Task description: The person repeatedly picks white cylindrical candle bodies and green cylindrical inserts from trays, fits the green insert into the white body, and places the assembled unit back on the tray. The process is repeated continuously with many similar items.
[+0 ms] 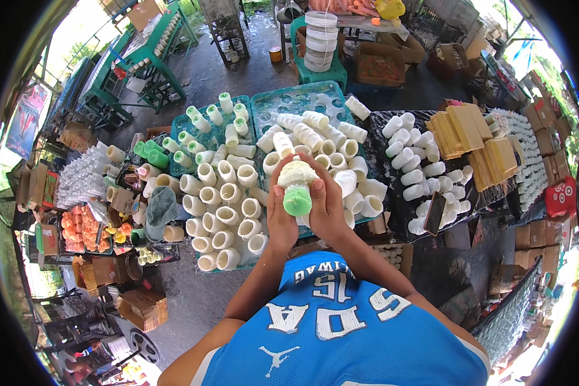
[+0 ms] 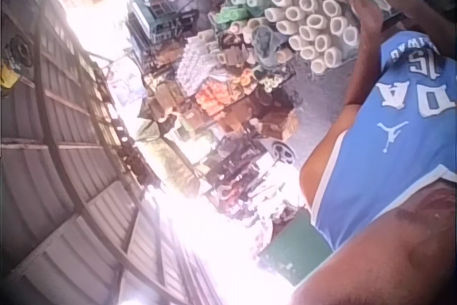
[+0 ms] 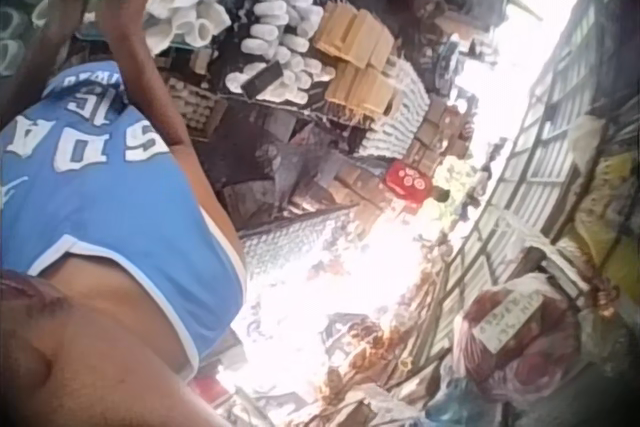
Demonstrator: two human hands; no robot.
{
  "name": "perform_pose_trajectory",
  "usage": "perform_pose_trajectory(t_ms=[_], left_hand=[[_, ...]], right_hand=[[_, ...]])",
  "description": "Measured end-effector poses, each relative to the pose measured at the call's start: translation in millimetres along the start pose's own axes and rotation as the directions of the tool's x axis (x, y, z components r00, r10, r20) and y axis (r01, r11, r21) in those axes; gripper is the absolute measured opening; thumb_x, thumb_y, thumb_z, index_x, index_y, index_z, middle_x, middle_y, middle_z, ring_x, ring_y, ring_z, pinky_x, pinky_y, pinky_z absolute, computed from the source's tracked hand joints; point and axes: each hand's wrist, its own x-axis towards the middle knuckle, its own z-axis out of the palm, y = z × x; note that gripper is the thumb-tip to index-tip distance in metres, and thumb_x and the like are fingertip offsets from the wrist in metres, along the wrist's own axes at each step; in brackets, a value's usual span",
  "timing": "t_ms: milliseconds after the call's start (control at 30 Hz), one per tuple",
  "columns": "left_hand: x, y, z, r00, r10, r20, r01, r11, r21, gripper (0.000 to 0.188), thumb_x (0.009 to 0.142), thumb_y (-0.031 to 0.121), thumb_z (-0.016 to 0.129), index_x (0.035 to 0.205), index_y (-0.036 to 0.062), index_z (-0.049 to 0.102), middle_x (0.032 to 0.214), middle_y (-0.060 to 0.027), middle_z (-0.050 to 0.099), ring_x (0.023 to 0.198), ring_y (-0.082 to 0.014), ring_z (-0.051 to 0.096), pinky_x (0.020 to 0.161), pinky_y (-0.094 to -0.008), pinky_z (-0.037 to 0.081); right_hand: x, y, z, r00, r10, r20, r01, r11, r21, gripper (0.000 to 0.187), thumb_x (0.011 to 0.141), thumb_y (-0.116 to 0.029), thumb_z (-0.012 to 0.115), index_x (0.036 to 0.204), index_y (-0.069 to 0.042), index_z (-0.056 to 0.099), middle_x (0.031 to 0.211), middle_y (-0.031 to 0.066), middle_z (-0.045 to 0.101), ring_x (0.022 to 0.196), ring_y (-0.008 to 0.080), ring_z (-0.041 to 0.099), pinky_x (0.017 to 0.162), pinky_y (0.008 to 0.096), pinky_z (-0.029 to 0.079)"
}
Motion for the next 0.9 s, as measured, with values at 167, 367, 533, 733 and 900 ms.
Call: perform_pose_trajectory(t_ms=[167,367,533,733,900], left_hand=[[0,1,5,0.990,0.072,-0.119,-0.065,0.996,0.057,0.065,0.119,0.051,0.030,0.151,-0.0004,0.054,0.142,-0.0148,0.063,0.128,-0.0218,0.062,0.111,-0.0364,0.048],[-1,-3,3,0.991,-0.045,-0.124,0.012,0.968,-0.250,0.062,0.118,0.051,0.031,0.145,0.0011,0.057,0.139,-0.0130,0.066,0.129,-0.0241,0.065,0.112,-0.0398,0.052],[-1,-4,5,0.988,-0.154,0.018,0.137,0.817,-0.560,0.072,0.115,0.058,0.037,0.161,0.0030,0.041,0.158,-0.0140,0.052,0.146,-0.0265,0.052,0.124,-0.0428,0.039],[3,4,0,0.984,-0.092,0.153,0.149,0.895,-0.421,0.073,0.115,0.054,0.038,0.168,0.0039,0.030,0.169,-0.0117,0.039,0.155,-0.0261,0.041,0.129,-0.0417,0.030],[3,2,5,0.995,-0.088,0.041,0.097,0.938,-0.334,0.061,0.117,0.044,0.039,0.162,0.0024,0.041,0.165,-0.0129,0.047,0.148,-0.0256,0.051,0.124,-0.0407,0.040]], right_hand=[[-1,-8,6,0.977,-0.186,-0.104,0.149,0.945,-0.292,0.048,0.117,-0.032,0.042,0.142,0.002,0.065,0.121,0.0240,0.072,0.103,0.0373,0.071,0.092,0.0424,0.056],[-2,0,7,0.952,-0.286,-0.108,0.240,0.917,-0.317,0.044,0.115,-0.026,0.045,0.137,0.003,0.069,0.115,0.0239,0.073,0.098,0.0382,0.070,0.088,0.0440,0.055],[-10,1,10,0.984,-0.162,-0.076,0.145,0.970,-0.196,0.051,0.113,-0.030,0.048,0.154,0.001,0.053,0.144,0.0228,0.056,0.128,0.0334,0.058,0.111,0.0419,0.044],[-6,-4,12,0.998,0.060,0.021,-0.063,0.932,0.357,0.059,0.115,-0.034,0.045,0.164,-0.002,0.035,0.162,0.0184,0.037,0.151,0.0279,0.038,0.126,0.0398,0.028],[-4,-1,9,0.990,-0.076,-0.119,0.080,0.996,0.034,0.050,0.116,-0.031,0.045,0.154,0.001,0.053,0.149,0.0215,0.056,0.136,0.0318,0.058,0.115,0.0405,0.043]])
